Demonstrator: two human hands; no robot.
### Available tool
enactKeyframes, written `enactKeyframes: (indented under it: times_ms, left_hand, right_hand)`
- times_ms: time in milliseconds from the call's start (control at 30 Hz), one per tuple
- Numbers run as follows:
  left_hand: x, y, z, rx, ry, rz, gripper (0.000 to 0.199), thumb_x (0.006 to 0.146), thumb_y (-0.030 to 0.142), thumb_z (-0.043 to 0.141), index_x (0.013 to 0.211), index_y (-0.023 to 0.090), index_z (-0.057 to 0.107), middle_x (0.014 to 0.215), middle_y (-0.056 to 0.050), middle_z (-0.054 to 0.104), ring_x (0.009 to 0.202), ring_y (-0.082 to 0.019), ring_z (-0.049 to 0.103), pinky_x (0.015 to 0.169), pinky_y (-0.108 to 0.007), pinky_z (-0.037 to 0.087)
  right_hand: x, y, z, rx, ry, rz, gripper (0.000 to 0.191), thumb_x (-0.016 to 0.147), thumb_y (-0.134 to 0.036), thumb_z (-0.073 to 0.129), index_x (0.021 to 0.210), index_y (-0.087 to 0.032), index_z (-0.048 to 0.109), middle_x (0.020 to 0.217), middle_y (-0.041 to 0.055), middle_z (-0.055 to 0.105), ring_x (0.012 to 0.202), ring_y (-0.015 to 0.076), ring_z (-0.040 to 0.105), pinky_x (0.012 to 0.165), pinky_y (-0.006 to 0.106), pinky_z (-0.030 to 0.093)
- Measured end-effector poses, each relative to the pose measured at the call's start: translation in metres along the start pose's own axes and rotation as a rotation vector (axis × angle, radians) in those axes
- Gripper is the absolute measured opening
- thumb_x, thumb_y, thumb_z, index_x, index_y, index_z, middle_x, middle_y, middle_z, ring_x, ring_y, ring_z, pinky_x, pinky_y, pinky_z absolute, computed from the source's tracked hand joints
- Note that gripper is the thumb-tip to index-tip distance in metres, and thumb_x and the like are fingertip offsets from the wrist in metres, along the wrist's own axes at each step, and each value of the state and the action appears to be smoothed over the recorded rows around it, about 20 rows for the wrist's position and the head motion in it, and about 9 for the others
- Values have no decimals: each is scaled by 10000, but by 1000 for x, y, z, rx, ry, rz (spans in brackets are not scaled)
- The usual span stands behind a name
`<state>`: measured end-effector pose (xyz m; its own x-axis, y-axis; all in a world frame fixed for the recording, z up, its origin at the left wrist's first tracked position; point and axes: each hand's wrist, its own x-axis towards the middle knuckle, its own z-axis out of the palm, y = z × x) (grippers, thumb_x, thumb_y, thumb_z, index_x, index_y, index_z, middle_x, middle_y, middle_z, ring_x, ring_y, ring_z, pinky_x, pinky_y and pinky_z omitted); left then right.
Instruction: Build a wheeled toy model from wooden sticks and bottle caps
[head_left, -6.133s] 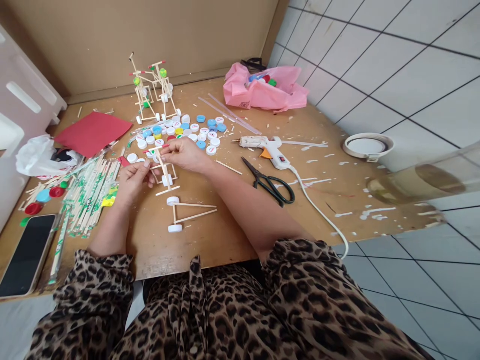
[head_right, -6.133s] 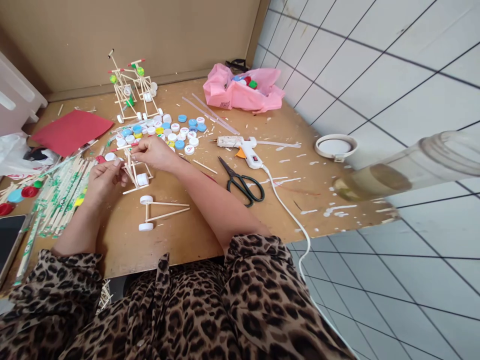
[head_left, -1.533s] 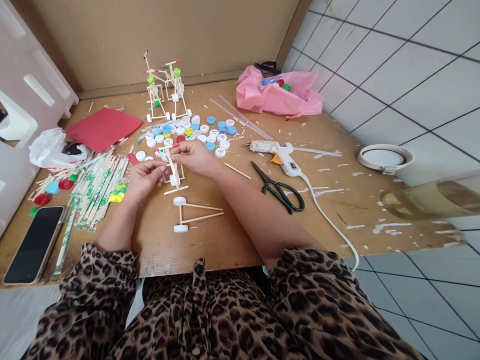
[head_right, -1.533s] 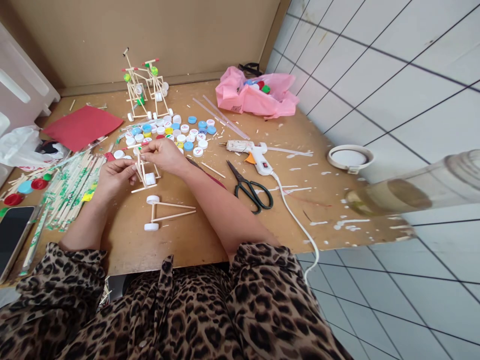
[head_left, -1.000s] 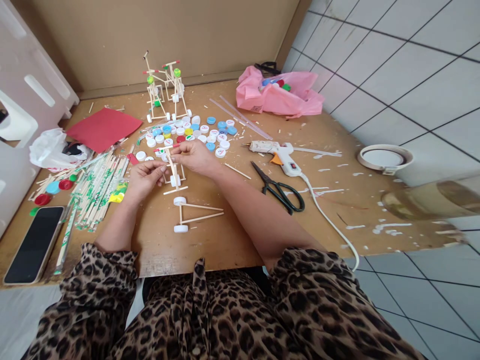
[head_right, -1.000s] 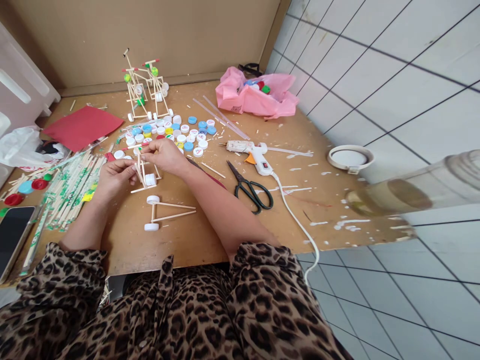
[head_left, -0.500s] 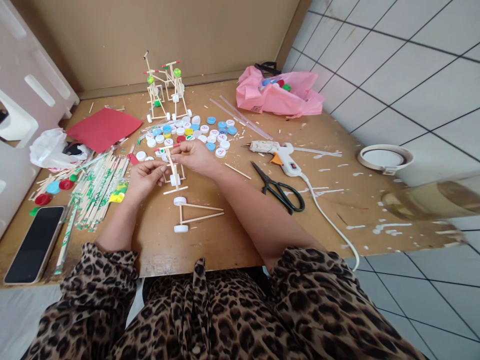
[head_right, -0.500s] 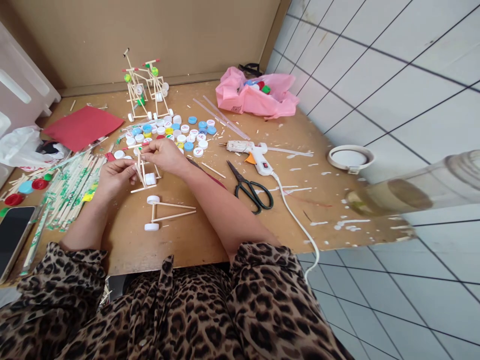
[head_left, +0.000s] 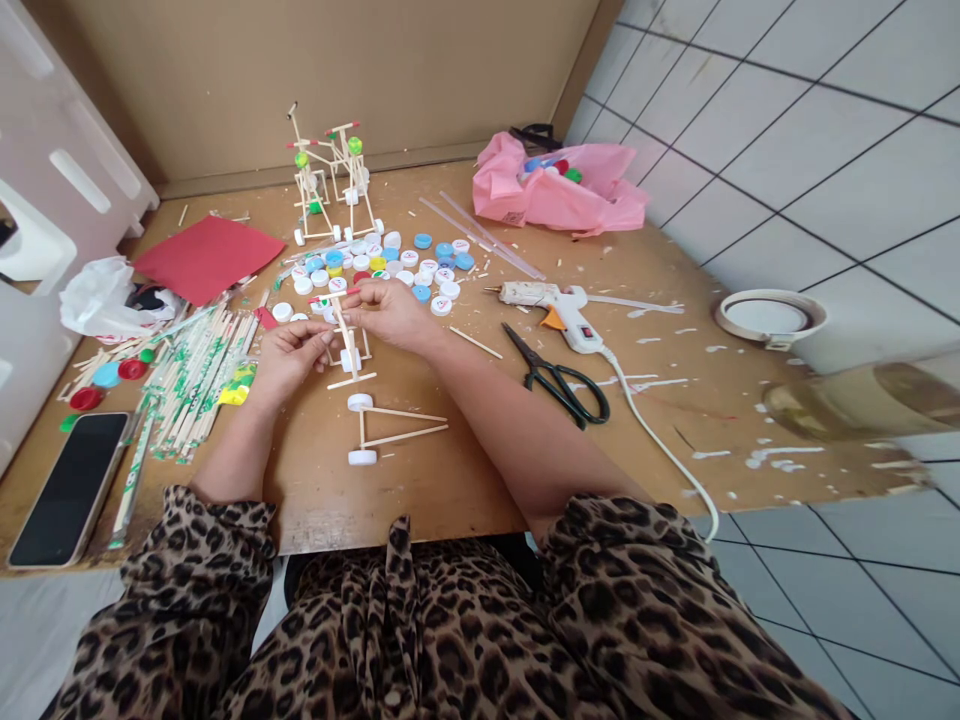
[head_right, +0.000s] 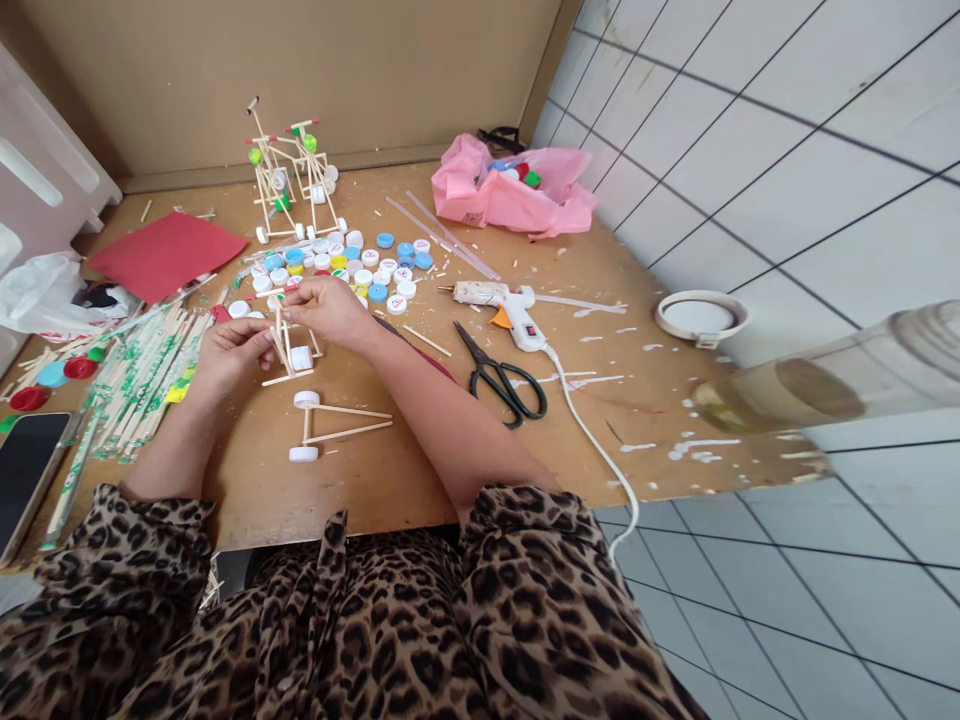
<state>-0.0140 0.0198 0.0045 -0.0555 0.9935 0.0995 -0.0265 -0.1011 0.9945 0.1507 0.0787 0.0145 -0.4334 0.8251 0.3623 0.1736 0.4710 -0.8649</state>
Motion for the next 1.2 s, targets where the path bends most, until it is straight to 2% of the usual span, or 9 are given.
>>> enactKeyframes:
  times_ms: [400,1200]
  left_hand:
    - [-1,1,-1,17,-8,9,155,527,266,814,630,180,736,417,40,566,349,-66,454,361,-186,383]
    - [-1,1,-1,5,-32,-2,191,529,279,837,648,177,727,431,42,564,359,-70,463,368,-188,392]
  right_hand:
    - [0,-3,0,1,-10,39,93,727,-114,674,712,-159,754,706,-16,684,725,123,600,754,259,475]
    - [-1,-2,0,24,-14,47,83,733,-126,689,716,-171,758,720,-16,705,741,134,612,743,258,484]
